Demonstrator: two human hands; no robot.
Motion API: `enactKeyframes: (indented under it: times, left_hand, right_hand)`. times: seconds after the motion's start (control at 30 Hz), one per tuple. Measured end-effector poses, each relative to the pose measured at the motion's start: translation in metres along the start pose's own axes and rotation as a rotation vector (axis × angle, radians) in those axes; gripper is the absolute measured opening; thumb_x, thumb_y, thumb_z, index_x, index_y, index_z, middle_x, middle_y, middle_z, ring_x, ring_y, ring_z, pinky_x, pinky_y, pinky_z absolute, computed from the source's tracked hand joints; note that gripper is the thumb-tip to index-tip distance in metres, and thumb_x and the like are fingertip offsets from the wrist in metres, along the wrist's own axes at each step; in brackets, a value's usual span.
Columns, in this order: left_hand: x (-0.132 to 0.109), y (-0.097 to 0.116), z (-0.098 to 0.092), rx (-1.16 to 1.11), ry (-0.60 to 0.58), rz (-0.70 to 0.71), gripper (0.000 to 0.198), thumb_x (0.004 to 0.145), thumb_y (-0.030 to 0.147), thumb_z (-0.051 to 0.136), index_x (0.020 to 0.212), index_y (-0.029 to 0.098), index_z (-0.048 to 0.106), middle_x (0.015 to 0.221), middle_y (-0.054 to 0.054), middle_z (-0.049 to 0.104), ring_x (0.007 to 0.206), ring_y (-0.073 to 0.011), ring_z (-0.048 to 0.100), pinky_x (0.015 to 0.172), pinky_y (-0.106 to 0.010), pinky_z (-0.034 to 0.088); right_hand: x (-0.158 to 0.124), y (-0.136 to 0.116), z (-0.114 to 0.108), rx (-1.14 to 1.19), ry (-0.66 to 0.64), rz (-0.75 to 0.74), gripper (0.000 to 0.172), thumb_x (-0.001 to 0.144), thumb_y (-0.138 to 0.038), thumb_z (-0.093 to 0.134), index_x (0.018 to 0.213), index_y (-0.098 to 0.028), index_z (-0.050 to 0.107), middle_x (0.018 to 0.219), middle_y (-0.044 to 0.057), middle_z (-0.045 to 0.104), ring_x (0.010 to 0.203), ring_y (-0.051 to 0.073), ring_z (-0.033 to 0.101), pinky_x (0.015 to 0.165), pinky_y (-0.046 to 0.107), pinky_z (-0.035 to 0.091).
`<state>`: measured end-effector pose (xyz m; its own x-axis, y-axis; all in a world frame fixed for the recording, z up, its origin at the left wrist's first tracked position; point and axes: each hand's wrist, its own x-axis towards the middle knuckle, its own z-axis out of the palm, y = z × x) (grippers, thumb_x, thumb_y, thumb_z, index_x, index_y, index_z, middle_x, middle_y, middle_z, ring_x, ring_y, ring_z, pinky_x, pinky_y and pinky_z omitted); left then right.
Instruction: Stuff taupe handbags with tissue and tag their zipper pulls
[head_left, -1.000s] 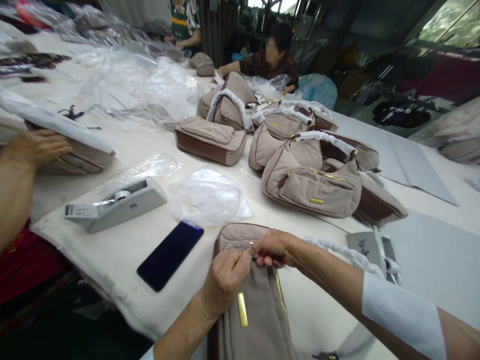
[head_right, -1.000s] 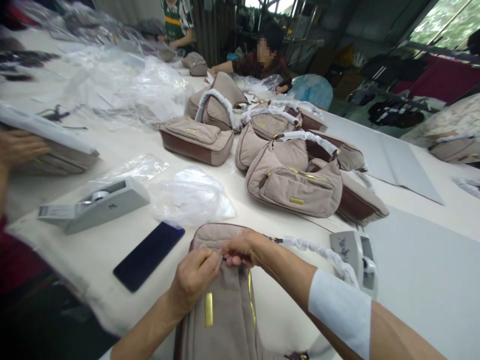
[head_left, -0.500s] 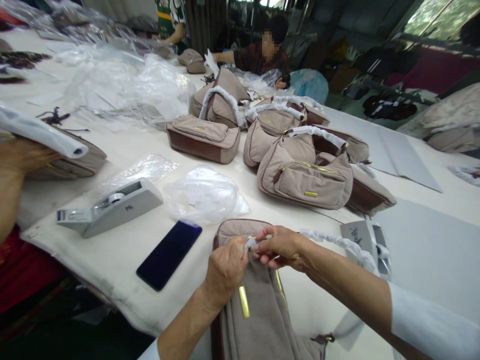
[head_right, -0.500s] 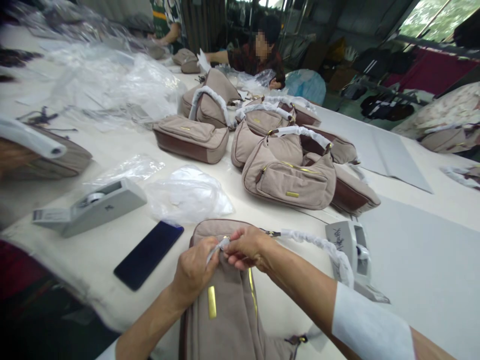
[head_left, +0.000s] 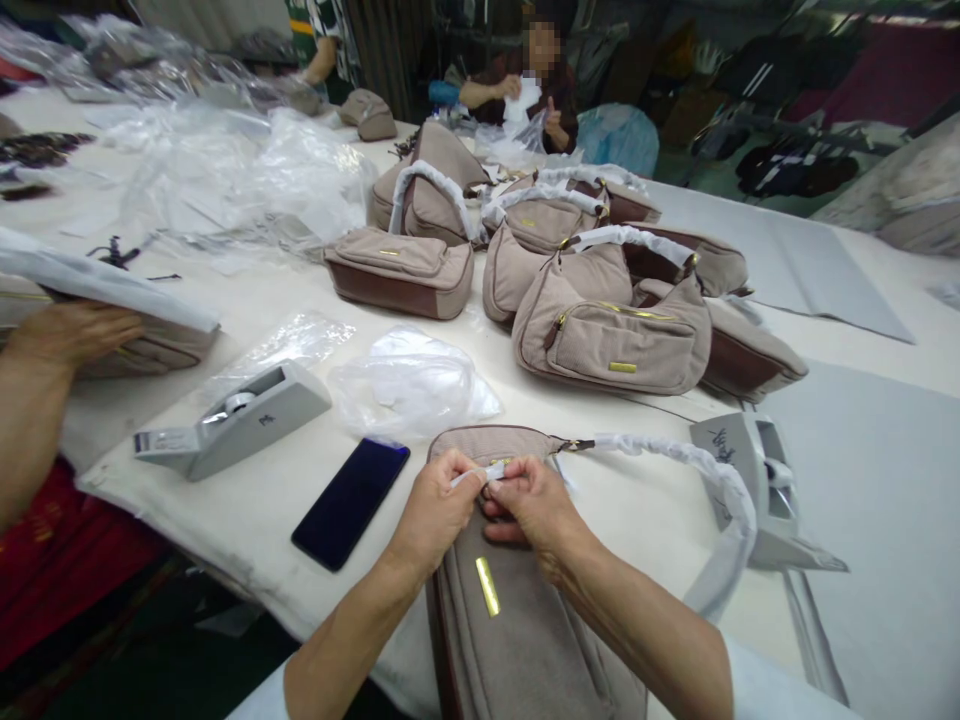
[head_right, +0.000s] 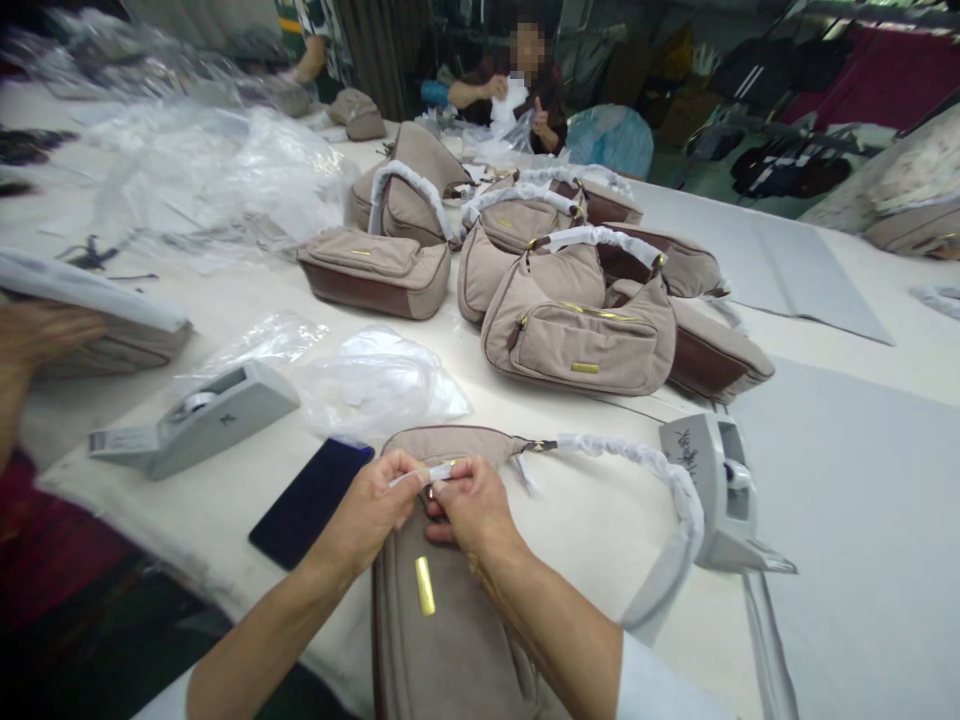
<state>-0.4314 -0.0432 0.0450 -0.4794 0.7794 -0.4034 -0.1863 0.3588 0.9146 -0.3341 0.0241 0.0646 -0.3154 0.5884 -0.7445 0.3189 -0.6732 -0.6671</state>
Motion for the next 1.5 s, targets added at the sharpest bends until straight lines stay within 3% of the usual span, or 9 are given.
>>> enactKeyframes:
  times: [0.37, 0.43, 0.6, 0.7, 0.93, 1.17, 1.3, 1.4, 1.5]
  left_hand:
    - [0.006, 0.004, -0.006, -0.187, -0.044, -0.189, 0.026, 0.068, 0.038, 0.063, 0.064, 0.015, 0.050, 0.044, 0.004, 0.051, 0.034, -0.0027, 0.037, 0.032, -0.012, 0.021]
    - [0.010, 0.005, -0.008, -0.210, -0.045, -0.242, 0.025, 0.066, 0.036, 0.064, 0.064, 0.015, 0.050, 0.044, 0.004, 0.050, 0.035, -0.0034, 0.040, 0.031, -0.011, 0.021]
    - [0.015, 0.007, -0.010, -0.241, -0.033, -0.292, 0.027, 0.061, 0.036, 0.067, 0.067, 0.014, 0.051, 0.055, 0.004, 0.052, 0.040, -0.0048, 0.049, 0.028, -0.011, 0.020]
    - [0.015, 0.009, -0.009, -0.229, -0.040, -0.270, 0.029, 0.064, 0.039, 0.065, 0.069, 0.014, 0.051, 0.057, 0.005, 0.050, 0.041, -0.0051, 0.051, 0.028, -0.011, 0.020]
    - [0.012, 0.008, -0.009, -0.193, -0.068, -0.271, 0.032, 0.069, 0.043, 0.061, 0.078, 0.014, 0.050, 0.067, 0.003, 0.052, 0.043, -0.0064, 0.054, 0.028, -0.012, 0.023]
    - [0.012, 0.002, -0.001, 0.147, -0.075, -0.185, 0.032, 0.082, 0.049, 0.043, 0.075, 0.018, 0.046, 0.043, 0.004, 0.051, 0.027, -0.0068, 0.036, 0.028, -0.015, 0.019]
    - [-0.002, 0.004, -0.022, 0.320, 0.052, -0.044, 0.045, 0.087, 0.055, 0.033, 0.075, 0.017, 0.053, 0.042, 0.002, 0.052, 0.031, -0.0094, 0.040, 0.035, -0.019, 0.031]
    - [-0.031, -0.019, -0.047, 0.292, 0.301, 0.009, 0.048, 0.082, 0.062, 0.041, 0.090, 0.018, 0.059, 0.068, -0.003, 0.063, 0.061, -0.0172, 0.060, 0.055, -0.025, 0.047]
    - [-0.064, -0.067, -0.051, 0.068, 0.296, -0.289, 0.066, 0.070, 0.070, 0.053, 0.113, 0.019, 0.053, 0.119, -0.014, 0.058, 0.104, -0.0292, 0.059, 0.070, -0.034, 0.054]
  right_hand:
    - [0.016, 0.034, 0.001, -0.095, -0.023, -0.475, 0.024, 0.081, -0.033, 0.058, 0.099, -0.021, 0.048, 0.063, -0.005, 0.059, 0.044, 0.009, 0.051, 0.036, 0.017, 0.043]
    - [0.023, 0.038, -0.002, -0.236, -0.006, -0.646, 0.021, 0.086, -0.028, 0.053, 0.105, -0.021, 0.053, 0.069, -0.003, 0.062, 0.046, 0.010, 0.053, 0.039, 0.020, 0.044]
    - [0.039, 0.035, -0.014, -0.847, 0.153, -1.336, 0.022, 0.091, -0.015, 0.045, 0.107, -0.017, 0.060, 0.087, 0.006, 0.068, 0.069, 0.015, 0.062, 0.055, 0.023, 0.045]
    - [0.043, 0.025, -0.017, -1.183, 0.200, -1.511, 0.018, 0.091, -0.016, 0.047, 0.103, -0.015, 0.060, 0.077, 0.005, 0.064, 0.067, 0.017, 0.059, 0.053, 0.026, 0.040]
    - [0.049, 0.016, -0.016, -1.333, 0.084, -1.500, 0.015, 0.090, -0.021, 0.050, 0.099, -0.014, 0.059, 0.081, 0.007, 0.061, 0.073, 0.020, 0.054, 0.060, 0.030, 0.038]
    - [0.055, 0.019, -0.014, -1.286, 0.064, -1.529, 0.020, 0.091, -0.017, 0.043, 0.081, -0.016, 0.061, 0.069, 0.004, 0.057, 0.063, 0.018, 0.052, 0.057, 0.030, 0.038]
    - [0.040, 0.011, -0.033, -1.234, 0.065, -1.516, 0.029, 0.091, -0.031, 0.049, 0.113, -0.014, 0.058, 0.083, 0.007, 0.063, 0.073, 0.020, 0.058, 0.062, 0.030, 0.045]
    - [0.022, 0.025, -0.075, -1.040, 0.162, -1.325, 0.063, 0.087, -0.045, 0.054, 0.137, -0.013, 0.036, 0.105, 0.014, 0.061, 0.095, 0.024, 0.058, 0.081, 0.036, 0.049]
    - [0.008, 0.065, -0.114, -0.808, 0.331, -0.825, 0.061, 0.084, -0.052, 0.051, 0.131, -0.013, 0.046, 0.112, 0.017, 0.060, 0.100, 0.028, 0.060, 0.081, 0.041, 0.051]
